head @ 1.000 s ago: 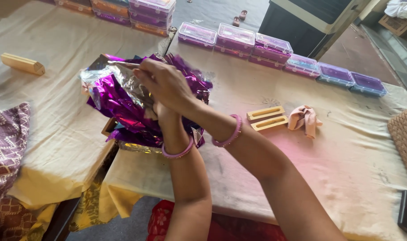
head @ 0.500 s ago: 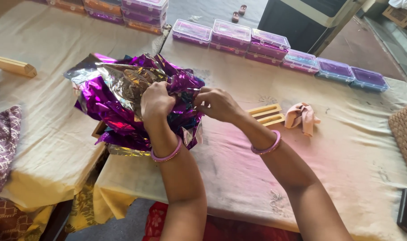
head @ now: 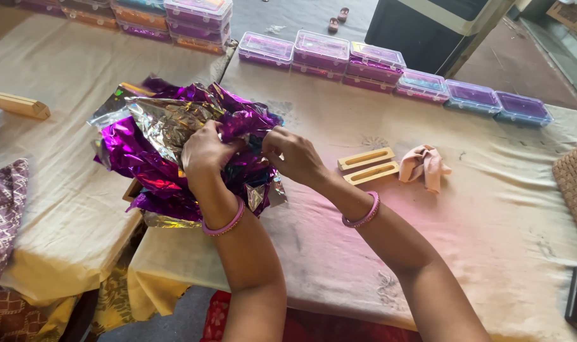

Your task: The person wipes a wooden block with a cloth, wraps it in foil, and then wraps it in purple cellophane.

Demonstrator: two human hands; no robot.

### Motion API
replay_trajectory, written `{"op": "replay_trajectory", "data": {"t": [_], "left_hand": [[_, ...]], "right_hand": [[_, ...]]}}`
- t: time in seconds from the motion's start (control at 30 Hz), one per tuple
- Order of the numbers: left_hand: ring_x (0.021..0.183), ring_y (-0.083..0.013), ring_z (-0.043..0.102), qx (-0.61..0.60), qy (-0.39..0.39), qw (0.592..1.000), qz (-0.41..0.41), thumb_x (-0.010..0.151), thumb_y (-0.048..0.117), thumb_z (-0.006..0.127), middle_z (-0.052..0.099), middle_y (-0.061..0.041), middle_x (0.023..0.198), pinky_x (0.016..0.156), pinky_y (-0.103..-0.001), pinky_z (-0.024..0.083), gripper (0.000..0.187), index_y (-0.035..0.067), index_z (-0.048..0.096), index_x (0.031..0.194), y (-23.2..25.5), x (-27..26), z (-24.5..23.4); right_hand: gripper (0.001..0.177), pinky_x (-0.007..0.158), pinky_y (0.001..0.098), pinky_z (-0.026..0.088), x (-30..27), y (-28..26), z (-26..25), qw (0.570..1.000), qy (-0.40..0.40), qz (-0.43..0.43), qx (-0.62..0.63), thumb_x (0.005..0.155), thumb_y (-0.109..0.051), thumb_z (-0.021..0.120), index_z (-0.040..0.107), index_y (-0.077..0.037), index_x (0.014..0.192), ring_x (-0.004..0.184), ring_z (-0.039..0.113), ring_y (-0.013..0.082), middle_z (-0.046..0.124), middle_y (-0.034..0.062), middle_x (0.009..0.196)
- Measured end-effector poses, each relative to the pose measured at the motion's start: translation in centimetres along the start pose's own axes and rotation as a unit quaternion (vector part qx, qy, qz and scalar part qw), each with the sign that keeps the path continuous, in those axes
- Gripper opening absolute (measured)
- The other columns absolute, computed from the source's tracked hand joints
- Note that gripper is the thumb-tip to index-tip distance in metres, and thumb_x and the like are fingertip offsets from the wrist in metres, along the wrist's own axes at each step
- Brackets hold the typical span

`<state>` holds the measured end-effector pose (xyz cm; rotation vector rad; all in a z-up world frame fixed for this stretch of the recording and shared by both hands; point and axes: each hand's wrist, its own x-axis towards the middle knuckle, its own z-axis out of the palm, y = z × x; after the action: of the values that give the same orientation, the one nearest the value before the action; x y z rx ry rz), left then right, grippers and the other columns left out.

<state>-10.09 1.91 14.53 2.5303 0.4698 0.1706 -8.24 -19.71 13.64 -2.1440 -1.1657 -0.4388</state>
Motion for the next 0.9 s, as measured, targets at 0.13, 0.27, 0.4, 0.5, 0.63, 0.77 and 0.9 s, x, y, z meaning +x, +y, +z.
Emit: {"op": "replay_trajectory", "data": {"t": [0.13, 0.27, 0.4, 0.5, 0.63, 0.77, 0.9], "left_hand": [[0.112, -0.0349, 0.068, -0.006, -0.002, 1.0, 0.007, 0.078, 0.065, 0.076, 0.072, -0.016, 0.118, 0.097, -0.046, 0.051, 0.071, 0.011, 0.066, 0.122, 0.0, -0.1, 0.0], [0.112, -0.0362, 0.067, -0.021, -0.005, 1.0, 0.001, 0.088, 0.065, 0.066, 0.072, -0.017, 0.116, 0.096, -0.048, 0.051, 0.061, 0.014, 0.068, 0.121, 0.1, -0.1, 0.1], [0.111, -0.0365, 0.067, -0.024, -0.004, 1.0, 0.007, 0.094, 0.058, 0.064, 0.073, -0.017, 0.116, 0.096, -0.049, 0.05, 0.052, 0.014, 0.07, 0.119, -0.4, 0.0, 0.3], [0.11, -0.0357, 0.068, -0.023, 0.0, 1.0, 0.002, 0.093, 0.043, 0.066, 0.073, -0.017, 0.115, 0.096, -0.048, 0.05, 0.04, 0.015, 0.069, 0.121, -1.0, 0.4, 0.7], [0.112, -0.0342, 0.069, -0.008, 0.005, 1.0, -0.007, 0.09, 0.024, 0.067, 0.073, -0.017, 0.116, 0.098, -0.046, 0.051, 0.035, 0.016, 0.069, 0.124, -1.7, 0.9, 1.0], [0.118, -0.0306, 0.066, 0.018, -0.012, 0.999, -0.028, 0.082, 0.008, 0.068, 0.071, -0.013, 0.123, 0.101, -0.043, 0.05, 0.052, 0.02, 0.063, 0.132, -0.8, 0.8, 0.8], [0.123, -0.0286, 0.065, 0.041, -0.031, 0.997, -0.065, 0.084, 0.007, 0.069, 0.069, -0.009, 0.13, 0.103, -0.042, 0.051, 0.057, 0.024, 0.059, 0.138, -0.2, 0.7, 0.8]], "right_hand": [[0.009, 0.07, 0.0366, 0.057, 0.6, 0.4, 0.3, 0.997, 0.041, 0.029, 0.051, 0.095, -0.008, 0.07, 0.066, -0.005, 0.103, 0.078, 0.07, 0.0208, 0.067, 0.0073, 0.094], [0.023, 0.072, 0.0374, 0.058, 1.4, -0.8, 0.1, 0.996, 0.068, 0.017, 0.06, 0.092, -0.009, 0.073, 0.068, -0.006, 0.115, 0.081, 0.07, 0.0235, 0.066, 0.0095, 0.101], [0.032, 0.074, 0.0403, 0.058, 1.5, -1.0, 0.6, 0.997, 0.068, 0.005, -0.033, 0.083, -0.004, 0.074, 0.073, -0.009, 0.115, 0.088, 0.071, 0.0279, 0.066, 0.0103, 0.107], [0.02, 0.076, 0.038, 0.059, 1.2, -0.4, 0.9, 0.998, 0.059, 0.016, -0.028, 0.083, -0.003, 0.076, 0.076, -0.011, 0.102, 0.089, 0.072, 0.0243, 0.067, 0.0065, 0.107], [0.013, 0.074, 0.037, 0.059, 0.3, 0.0, -0.2, 0.998, 0.054, -0.006, -0.005, 0.083, -0.003, 0.08, 0.077, -0.009, 0.095, 0.088, 0.073, 0.0225, 0.068, 0.0054, 0.106], [0.015, 0.077, 0.0339, 0.063, -0.8, 1.1, -0.7, 0.998, 0.029, -0.042, 0.039, 0.085, 0.002, 0.074, 0.075, -0.005, 0.098, 0.09, 0.076, 0.0219, 0.072, 0.0063, 0.108], [0.014, 0.077, 0.0334, 0.063, -1.6, 1.2, -1.0, 0.997, 0.014, -0.064, 0.036, 0.087, 0.002, 0.075, 0.075, -0.003, 0.1, 0.089, 0.076, 0.0235, 0.075, 0.008, 0.103]]}}
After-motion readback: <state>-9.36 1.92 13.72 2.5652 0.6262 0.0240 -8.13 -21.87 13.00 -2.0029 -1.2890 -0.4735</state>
